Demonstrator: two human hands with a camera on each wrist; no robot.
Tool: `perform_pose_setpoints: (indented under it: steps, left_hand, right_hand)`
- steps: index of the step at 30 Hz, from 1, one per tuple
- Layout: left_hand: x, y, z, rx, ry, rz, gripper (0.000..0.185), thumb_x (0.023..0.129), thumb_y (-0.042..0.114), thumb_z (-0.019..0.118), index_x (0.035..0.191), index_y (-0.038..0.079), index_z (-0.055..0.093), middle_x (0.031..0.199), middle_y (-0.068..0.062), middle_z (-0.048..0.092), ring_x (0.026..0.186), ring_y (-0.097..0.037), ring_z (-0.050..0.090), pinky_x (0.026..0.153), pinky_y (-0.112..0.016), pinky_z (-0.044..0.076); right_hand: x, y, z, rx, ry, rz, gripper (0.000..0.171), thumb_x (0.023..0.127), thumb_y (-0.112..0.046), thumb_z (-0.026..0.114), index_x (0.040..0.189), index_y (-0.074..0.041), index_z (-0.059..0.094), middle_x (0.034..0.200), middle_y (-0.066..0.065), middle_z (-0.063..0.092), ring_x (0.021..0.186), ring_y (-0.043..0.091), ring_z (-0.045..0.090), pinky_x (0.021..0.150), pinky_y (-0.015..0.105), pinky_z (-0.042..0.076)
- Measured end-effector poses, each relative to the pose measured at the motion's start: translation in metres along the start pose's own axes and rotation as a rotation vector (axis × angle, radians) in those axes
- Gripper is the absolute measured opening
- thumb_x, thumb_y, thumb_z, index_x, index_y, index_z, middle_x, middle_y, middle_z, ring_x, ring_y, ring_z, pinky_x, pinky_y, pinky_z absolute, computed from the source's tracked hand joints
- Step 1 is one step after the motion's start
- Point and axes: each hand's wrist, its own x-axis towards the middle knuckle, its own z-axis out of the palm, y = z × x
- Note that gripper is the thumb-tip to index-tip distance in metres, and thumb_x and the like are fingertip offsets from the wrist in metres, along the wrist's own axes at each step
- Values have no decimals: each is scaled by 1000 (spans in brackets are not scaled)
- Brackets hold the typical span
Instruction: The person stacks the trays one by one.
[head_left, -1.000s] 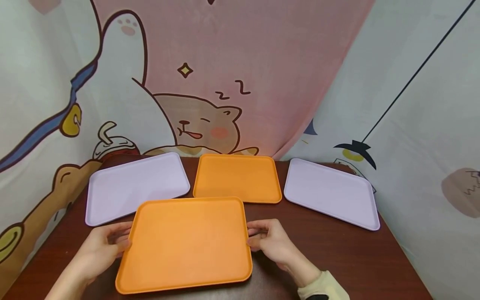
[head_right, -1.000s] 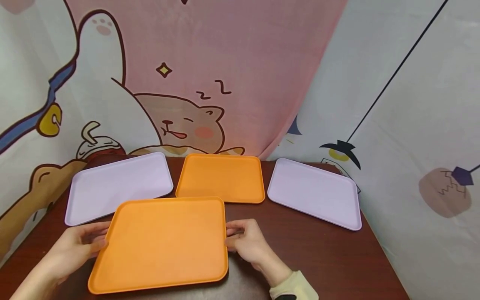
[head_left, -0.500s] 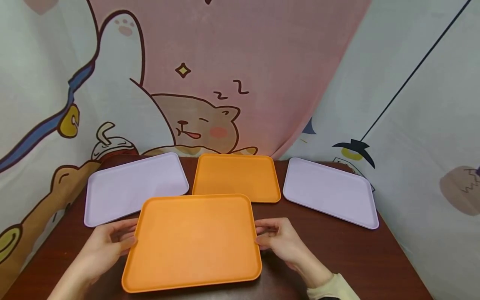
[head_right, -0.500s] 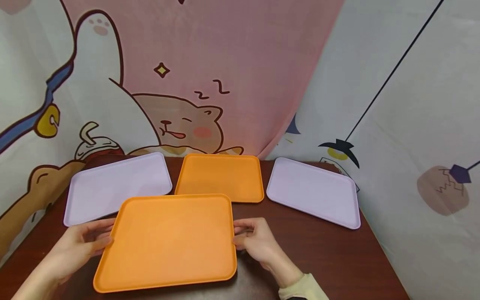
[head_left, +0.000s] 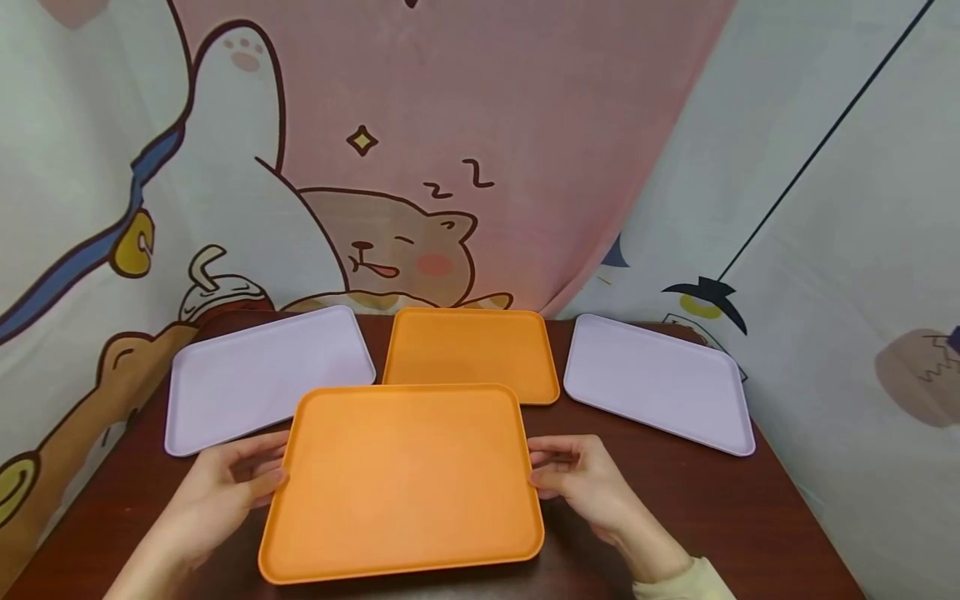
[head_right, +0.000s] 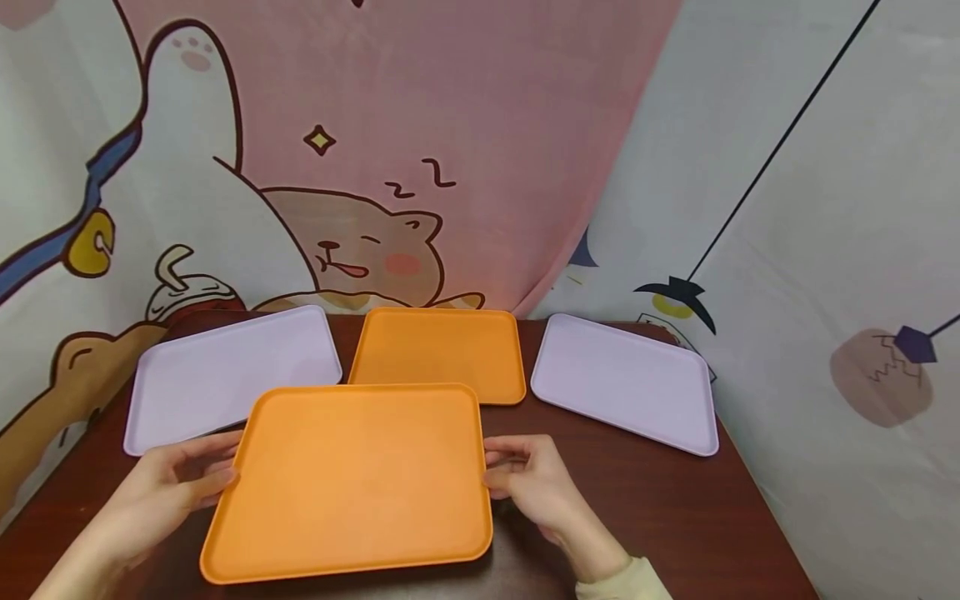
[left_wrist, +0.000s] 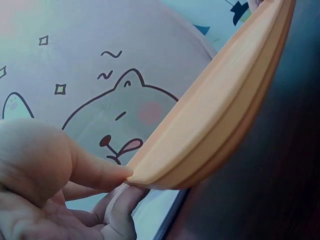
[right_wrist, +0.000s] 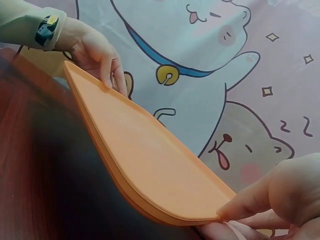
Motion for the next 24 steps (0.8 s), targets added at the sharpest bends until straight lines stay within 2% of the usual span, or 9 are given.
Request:
perform_pose_setpoints:
  steps: [9,17,24]
  left_hand:
    - [-2,6,9,-48,-14,18,50,104,-3,64,151,-10,49,139,-26,62,115,-25,69,84,-41,63]
    - [0,8,19,-78,-20,9,49,103,-2,65,150,-9,51,140,-25,62,118,-26,69,85,-41,63]
    - [2,4,31,-122,-36,66,49,102,-6,64,149,-13,50,138,-27,62,114,-22,70,83,-40,63]
  right_hand:
    - [-9,-5,-12,7,3,-8,51,88,8,73,135,18,59,107,20,70,88,23,73,74,37,64]
    - [-17,-3,-23,29,-3,-3,52,91,7,72,139,20,55,111,20,70,92,21,73,75,36,63]
    - [-23,1,-33,31,4,-5,53,92,6,72,140,20,54,111,19,70,92,21,73,76,37,63]
